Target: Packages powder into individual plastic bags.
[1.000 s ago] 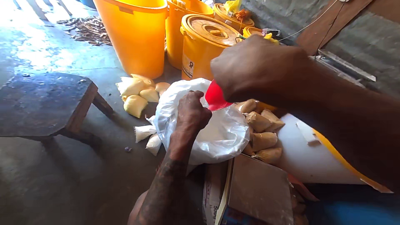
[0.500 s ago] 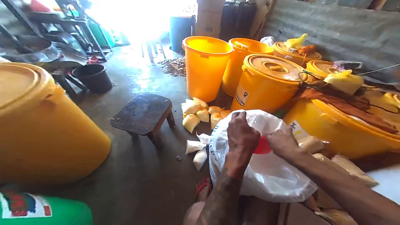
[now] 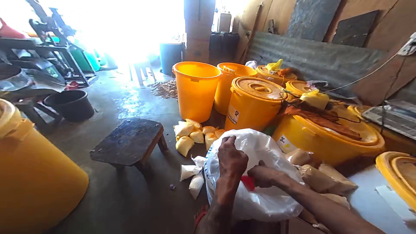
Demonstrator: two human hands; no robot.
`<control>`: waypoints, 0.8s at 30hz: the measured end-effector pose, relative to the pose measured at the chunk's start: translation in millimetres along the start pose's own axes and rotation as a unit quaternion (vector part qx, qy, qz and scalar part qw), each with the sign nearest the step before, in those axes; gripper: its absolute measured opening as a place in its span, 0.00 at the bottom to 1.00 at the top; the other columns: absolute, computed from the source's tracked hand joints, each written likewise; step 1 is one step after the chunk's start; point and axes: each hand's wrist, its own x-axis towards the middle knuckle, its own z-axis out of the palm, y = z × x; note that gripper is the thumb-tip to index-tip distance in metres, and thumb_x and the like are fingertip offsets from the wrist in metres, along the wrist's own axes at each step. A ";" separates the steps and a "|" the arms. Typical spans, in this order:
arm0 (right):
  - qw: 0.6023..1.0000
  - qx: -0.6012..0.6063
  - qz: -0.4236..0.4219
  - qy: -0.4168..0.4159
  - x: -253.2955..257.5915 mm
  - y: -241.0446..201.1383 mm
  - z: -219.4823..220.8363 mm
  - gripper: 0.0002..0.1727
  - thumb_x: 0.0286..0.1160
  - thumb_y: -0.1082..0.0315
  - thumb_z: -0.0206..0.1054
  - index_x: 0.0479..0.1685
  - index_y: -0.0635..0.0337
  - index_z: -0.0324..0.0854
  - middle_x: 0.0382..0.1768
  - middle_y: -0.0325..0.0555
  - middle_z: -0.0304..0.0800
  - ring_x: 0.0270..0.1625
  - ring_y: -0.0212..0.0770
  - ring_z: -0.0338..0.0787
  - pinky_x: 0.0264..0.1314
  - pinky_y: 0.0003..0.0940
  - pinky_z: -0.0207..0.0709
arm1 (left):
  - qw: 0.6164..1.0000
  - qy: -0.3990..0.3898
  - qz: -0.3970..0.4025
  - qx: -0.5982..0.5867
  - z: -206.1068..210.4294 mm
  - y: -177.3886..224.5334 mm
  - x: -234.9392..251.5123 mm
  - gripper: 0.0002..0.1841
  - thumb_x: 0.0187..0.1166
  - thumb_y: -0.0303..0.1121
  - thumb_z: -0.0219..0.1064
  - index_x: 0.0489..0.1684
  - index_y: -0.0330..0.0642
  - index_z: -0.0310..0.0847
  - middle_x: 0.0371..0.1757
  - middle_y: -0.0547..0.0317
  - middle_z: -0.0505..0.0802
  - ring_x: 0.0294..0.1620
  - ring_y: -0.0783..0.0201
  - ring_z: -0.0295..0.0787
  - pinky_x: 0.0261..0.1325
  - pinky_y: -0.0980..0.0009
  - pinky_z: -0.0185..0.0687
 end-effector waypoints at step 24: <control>0.946 0.295 -0.076 0.107 -118.3 86.7 -43.1 0.13 0.75 0.67 0.73 0.49 0.70 0.84 0.39 0.52 0.88 0.40 0.39 0.86 0.51 0.41 0.80 | 0.998 -0.038 0.020 0.042 -6.3 -10.1 7.6 0.24 0.69 0.23 0.68 0.69 0.42 0.86 0.72 0.48 0.87 0.73 0.50 0.83 0.76 0.48 0.76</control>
